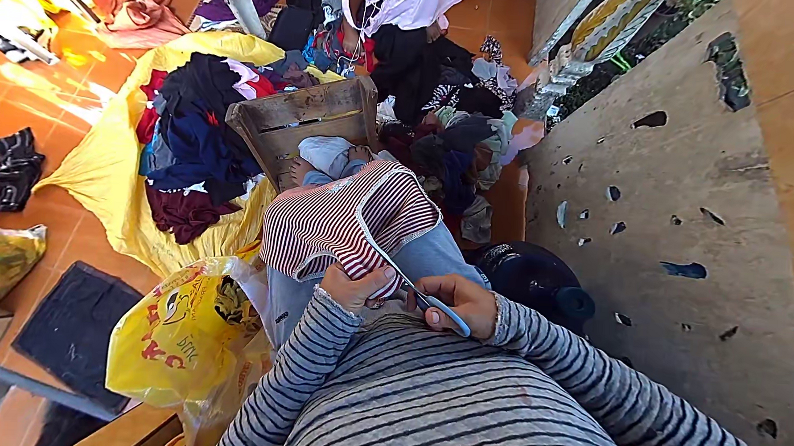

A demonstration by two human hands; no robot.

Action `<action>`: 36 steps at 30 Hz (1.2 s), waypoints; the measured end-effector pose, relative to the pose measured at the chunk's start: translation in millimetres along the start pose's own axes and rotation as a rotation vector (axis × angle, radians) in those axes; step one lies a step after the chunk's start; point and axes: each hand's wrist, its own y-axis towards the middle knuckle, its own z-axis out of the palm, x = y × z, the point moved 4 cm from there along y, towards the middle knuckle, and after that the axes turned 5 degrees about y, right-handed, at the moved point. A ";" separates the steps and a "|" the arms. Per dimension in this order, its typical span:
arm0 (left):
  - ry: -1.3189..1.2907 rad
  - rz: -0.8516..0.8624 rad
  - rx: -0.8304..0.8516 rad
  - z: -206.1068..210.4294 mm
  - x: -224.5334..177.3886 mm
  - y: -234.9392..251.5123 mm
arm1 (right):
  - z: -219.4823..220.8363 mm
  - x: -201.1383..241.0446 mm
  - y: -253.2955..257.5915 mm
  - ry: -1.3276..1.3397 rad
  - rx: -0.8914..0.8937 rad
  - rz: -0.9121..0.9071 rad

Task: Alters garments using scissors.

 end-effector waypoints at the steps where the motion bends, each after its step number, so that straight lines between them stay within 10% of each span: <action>1: 0.009 -0.010 0.000 -0.3 0.2 -0.2 | -0.6 -0.8 -1.2 0.020 -0.001 0.001; 36: 0.151 0.019 0.092 -6.9 -2.7 -15.5 | 25.1 10.9 20.4 0.110 -0.126 0.073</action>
